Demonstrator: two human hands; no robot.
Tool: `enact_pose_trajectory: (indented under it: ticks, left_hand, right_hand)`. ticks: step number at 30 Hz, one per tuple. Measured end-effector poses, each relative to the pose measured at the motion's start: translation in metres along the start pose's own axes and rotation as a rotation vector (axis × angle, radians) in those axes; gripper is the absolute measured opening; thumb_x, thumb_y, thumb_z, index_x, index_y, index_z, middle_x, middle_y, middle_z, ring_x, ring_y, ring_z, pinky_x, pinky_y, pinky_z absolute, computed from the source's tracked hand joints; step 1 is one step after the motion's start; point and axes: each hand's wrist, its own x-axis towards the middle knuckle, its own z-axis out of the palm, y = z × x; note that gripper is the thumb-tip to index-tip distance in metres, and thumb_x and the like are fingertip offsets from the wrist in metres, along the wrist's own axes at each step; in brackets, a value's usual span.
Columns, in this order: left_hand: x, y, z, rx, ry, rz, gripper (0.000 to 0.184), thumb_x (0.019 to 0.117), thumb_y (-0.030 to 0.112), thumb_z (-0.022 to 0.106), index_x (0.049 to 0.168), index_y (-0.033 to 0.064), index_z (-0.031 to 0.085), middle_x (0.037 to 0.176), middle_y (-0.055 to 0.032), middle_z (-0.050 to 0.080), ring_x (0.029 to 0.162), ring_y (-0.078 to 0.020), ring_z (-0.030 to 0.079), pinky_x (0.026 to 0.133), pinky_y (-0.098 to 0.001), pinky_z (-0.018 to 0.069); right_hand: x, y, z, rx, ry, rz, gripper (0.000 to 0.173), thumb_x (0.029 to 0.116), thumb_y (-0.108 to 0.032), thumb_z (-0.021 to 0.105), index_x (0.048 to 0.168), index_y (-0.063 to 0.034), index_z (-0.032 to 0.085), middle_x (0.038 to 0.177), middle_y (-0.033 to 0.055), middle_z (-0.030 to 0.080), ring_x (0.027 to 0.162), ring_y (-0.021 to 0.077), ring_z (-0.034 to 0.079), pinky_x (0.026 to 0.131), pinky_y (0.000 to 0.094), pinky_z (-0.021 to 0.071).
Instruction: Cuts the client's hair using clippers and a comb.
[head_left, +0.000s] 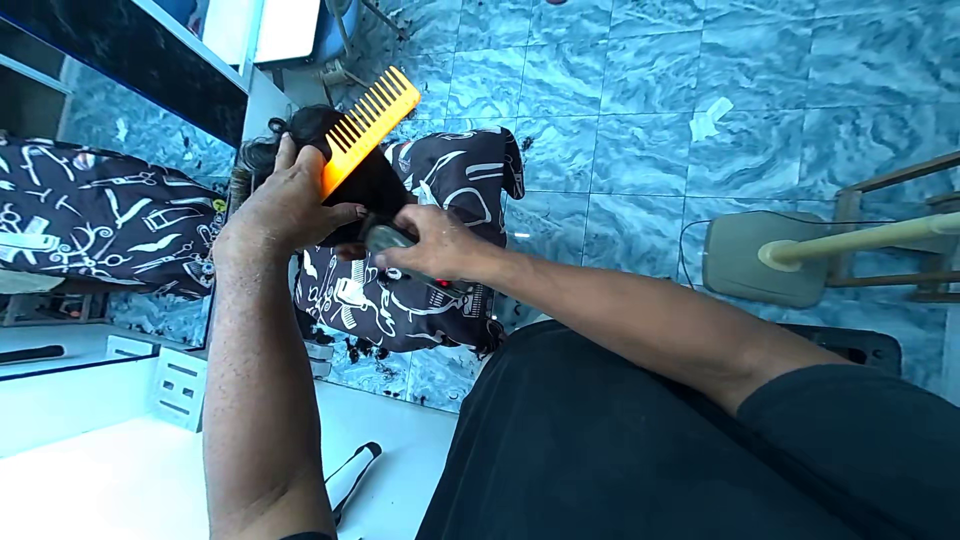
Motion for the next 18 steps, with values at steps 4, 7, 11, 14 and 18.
enact_pose_trajectory:
  ticks: [4,7,11,14,18]
  left_hand:
    - [-0.005,-0.016,-0.003,-0.131,0.107,0.146,0.07,0.0951,0.056,0.065,0.137,0.0025,0.048,0.158,-0.0233,0.037,0.148,-0.0384,0.037,0.116,-0.0616,0.036]
    - [-0.055,-0.027,0.012,-0.269,0.437,0.13,0.059,0.1057,0.05,0.045,0.145,0.005,0.049,0.14,-0.0214,0.057,0.129,-0.0328,0.057,0.109,-0.0555,0.0456]
    - [-0.127,0.006,0.081,-0.307,0.666,-0.242,0.048,0.1115,0.034,0.038,0.12,-0.0085,0.057,0.082,-0.0253,0.066,0.07,-0.0407,0.067,0.066,-0.0614,0.0548]
    - [-0.108,0.03,0.134,-0.332,0.562,-0.207,0.044,0.1081,0.04,0.048,0.117,-0.0022,0.056,0.066,-0.0171,0.062,0.057,-0.0363,0.064,0.055,-0.0573,0.0531]
    - [-0.083,0.031,0.155,-0.202,0.018,-0.265,0.05,0.1079,0.049,0.04,0.117,0.0072,0.065,0.083,-0.0226,0.069,0.08,-0.0459,0.069,0.069,-0.0675,0.0526]
  right_hand:
    - [-0.018,0.017,0.002,0.001,-0.085,0.026,0.048,0.0833,-0.041,0.084,0.109,-0.0032,0.068,0.092,0.0146,0.069,0.084,0.0286,0.068,0.077,0.055,0.0572]
    - [-0.079,0.093,-0.03,0.321,-0.029,0.315,0.051,0.0878,-0.031,0.082,0.125,-0.0012,0.063,0.106,0.017,0.07,0.087,0.0262,0.07,0.078,0.0467,0.0612]
    - [-0.145,0.179,-0.092,0.675,0.368,0.783,0.037,0.1,-0.034,0.067,0.127,-0.0086,0.061,0.097,0.0101,0.067,0.07,0.0213,0.066,0.061,0.0405,0.06]
    - [-0.154,0.193,-0.107,0.76,0.526,0.847,0.037,0.1016,-0.037,0.064,0.124,-0.0074,0.06,0.091,0.0116,0.066,0.069,0.0235,0.067,0.06,0.0421,0.0608]
    - [-0.131,0.165,-0.088,0.775,0.413,0.797,0.035,0.1025,-0.036,0.062,0.125,-0.0097,0.06,0.093,0.012,0.066,0.069,0.0239,0.067,0.059,0.0417,0.0606]
